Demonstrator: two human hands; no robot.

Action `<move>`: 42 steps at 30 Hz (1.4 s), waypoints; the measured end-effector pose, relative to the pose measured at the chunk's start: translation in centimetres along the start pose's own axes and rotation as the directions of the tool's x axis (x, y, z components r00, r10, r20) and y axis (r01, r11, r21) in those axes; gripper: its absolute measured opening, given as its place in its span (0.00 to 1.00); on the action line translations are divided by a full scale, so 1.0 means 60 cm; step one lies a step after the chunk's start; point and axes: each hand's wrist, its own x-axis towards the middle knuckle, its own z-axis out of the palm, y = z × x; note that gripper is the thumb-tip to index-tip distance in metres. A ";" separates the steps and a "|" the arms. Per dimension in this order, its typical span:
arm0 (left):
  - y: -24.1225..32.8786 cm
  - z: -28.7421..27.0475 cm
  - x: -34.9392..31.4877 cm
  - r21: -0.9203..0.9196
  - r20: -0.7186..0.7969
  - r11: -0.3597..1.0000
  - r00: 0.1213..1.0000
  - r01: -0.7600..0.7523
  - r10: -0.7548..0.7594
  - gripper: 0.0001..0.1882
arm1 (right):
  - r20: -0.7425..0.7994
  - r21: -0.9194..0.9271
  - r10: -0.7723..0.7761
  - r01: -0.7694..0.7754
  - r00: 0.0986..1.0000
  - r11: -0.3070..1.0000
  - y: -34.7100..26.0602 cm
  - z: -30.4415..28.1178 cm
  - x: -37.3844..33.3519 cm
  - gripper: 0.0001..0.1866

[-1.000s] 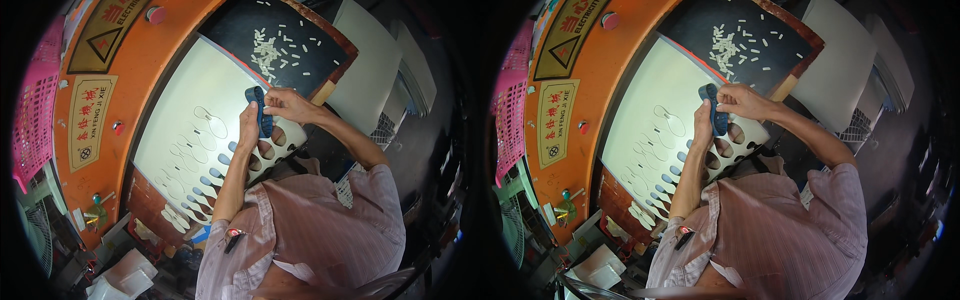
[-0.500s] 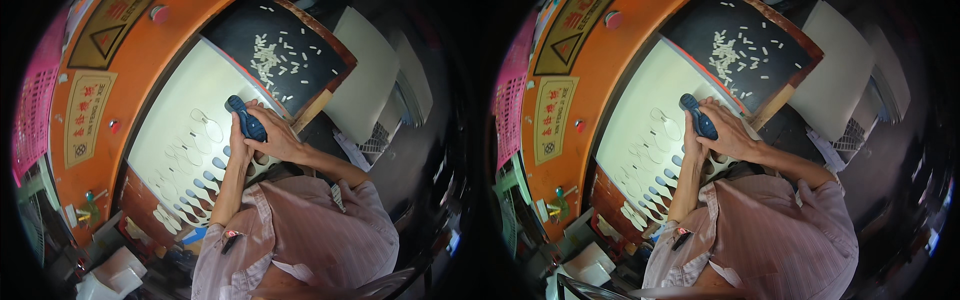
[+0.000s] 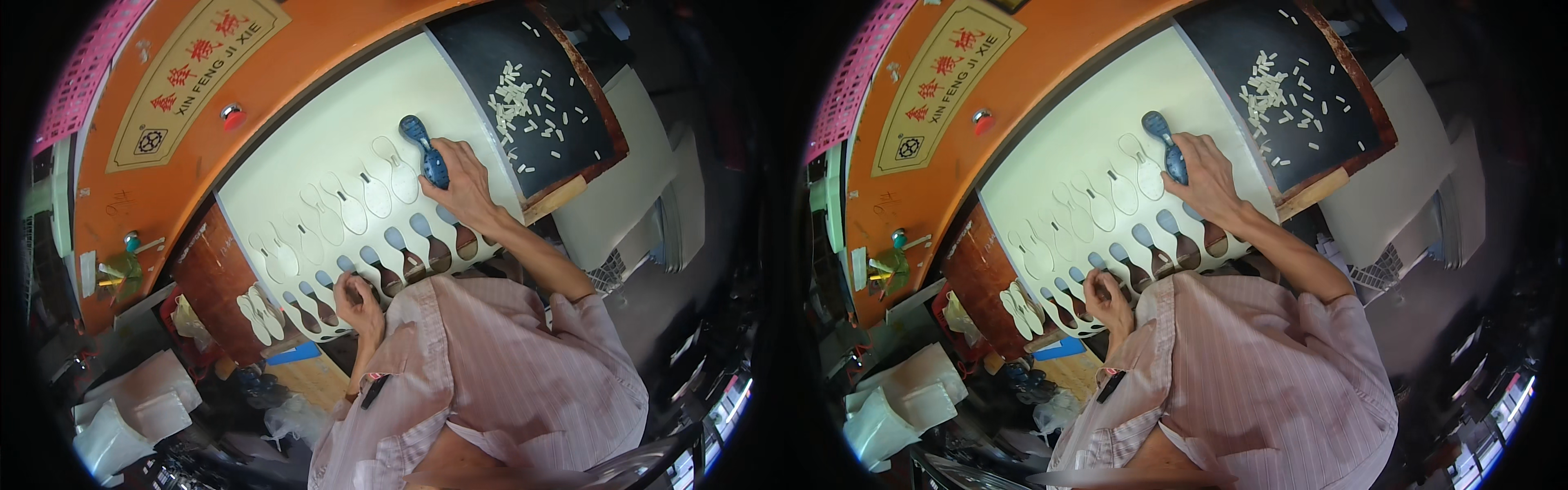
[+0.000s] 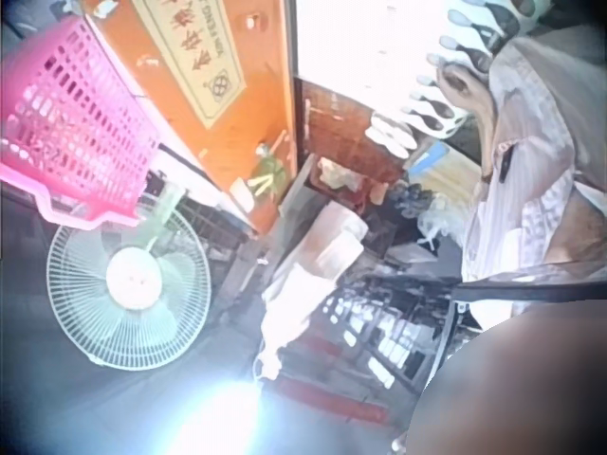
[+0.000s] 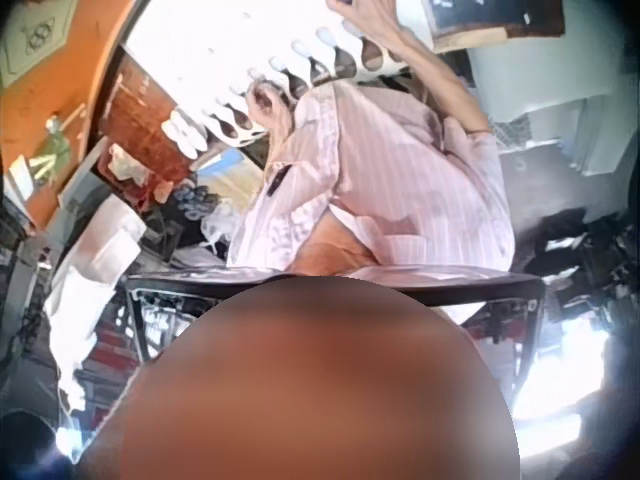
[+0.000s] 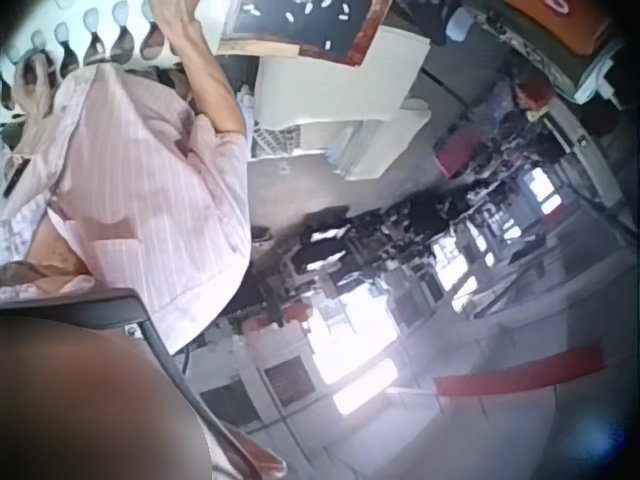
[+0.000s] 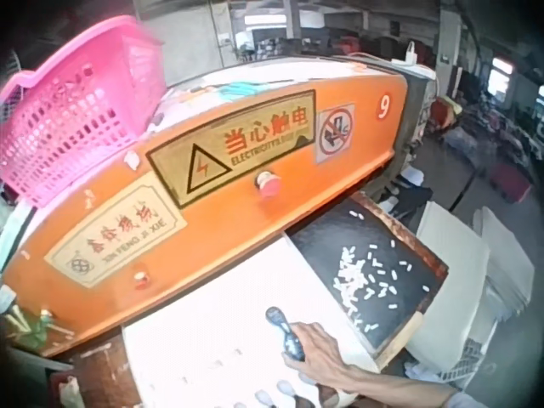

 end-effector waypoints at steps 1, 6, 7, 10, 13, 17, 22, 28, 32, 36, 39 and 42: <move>-0.012 -0.013 -0.002 0.130 -0.022 0.991 1.000 -0.016 0.019 0.14 | 0.018 -0.036 0.004 -0.003 1.000 0.999 -0.002 0.009 0.000 0.35; -0.047 -0.029 -0.017 0.273 -0.060 0.959 0.993 -0.083 0.103 0.19 | 0.085 -0.116 0.020 -0.011 0.996 0.993 -0.003 0.015 -0.008 0.37; -0.050 -0.030 -0.018 0.253 -0.098 0.966 0.991 -0.061 0.088 0.19 | 0.100 -0.120 0.020 -0.008 0.995 0.993 -0.003 0.014 -0.010 0.38; -0.050 -0.033 -0.020 0.206 -0.145 0.979 0.989 0.002 0.028 0.22 | 0.111 -0.143 0.014 0.002 0.994 0.990 -0.004 0.010 -0.010 0.39; -0.035 -0.039 -0.020 0.274 -0.133 0.952 0.986 0.134 -0.101 0.23 | 0.094 -0.157 0.010 0.005 0.995 0.988 -0.005 0.014 -0.008 0.40; -0.021 -0.037 -0.024 0.241 -0.074 0.959 0.988 0.151 -0.137 0.23 | 0.079 -0.183 -0.025 0.039 0.997 0.982 -0.001 0.021 -0.009 0.40; -0.044 -0.011 -0.003 0.214 -0.148 0.972 0.987 0.091 -0.060 0.26 | 0.067 -0.164 -0.002 0.013 0.998 0.986 0.006 0.030 0.014 0.40; -0.066 0.021 0.155 0.255 -0.146 0.954 0.970 -0.155 0.196 0.26 | -0.006 -0.087 -0.027 0.027 1.000 0.996 0.024 0.057 0.132 0.38; -0.072 0.021 0.198 0.167 -0.137 0.957 0.956 -0.237 0.260 0.26 | -0.148 0.115 0.024 -0.007 0.989 0.993 0.021 0.014 0.151 0.27; -0.048 0.001 0.183 0.341 -0.170 0.932 0.967 -0.122 0.189 0.26 | -0.448 0.253 -0.017 0.145 0.894 0.957 -0.027 -0.104 0.115 0.07; -0.022 -0.002 0.208 0.328 -0.111 0.915 0.953 -0.234 0.283 0.28 | -0.568 0.197 -0.132 0.290 0.813 0.937 -0.056 -0.160 0.156 0.03; -0.019 -0.007 0.215 0.428 -0.079 0.851 0.925 -0.305 0.371 0.27 | -0.576 0.062 -0.210 0.298 0.790 0.952 -0.054 -0.170 0.131 0.04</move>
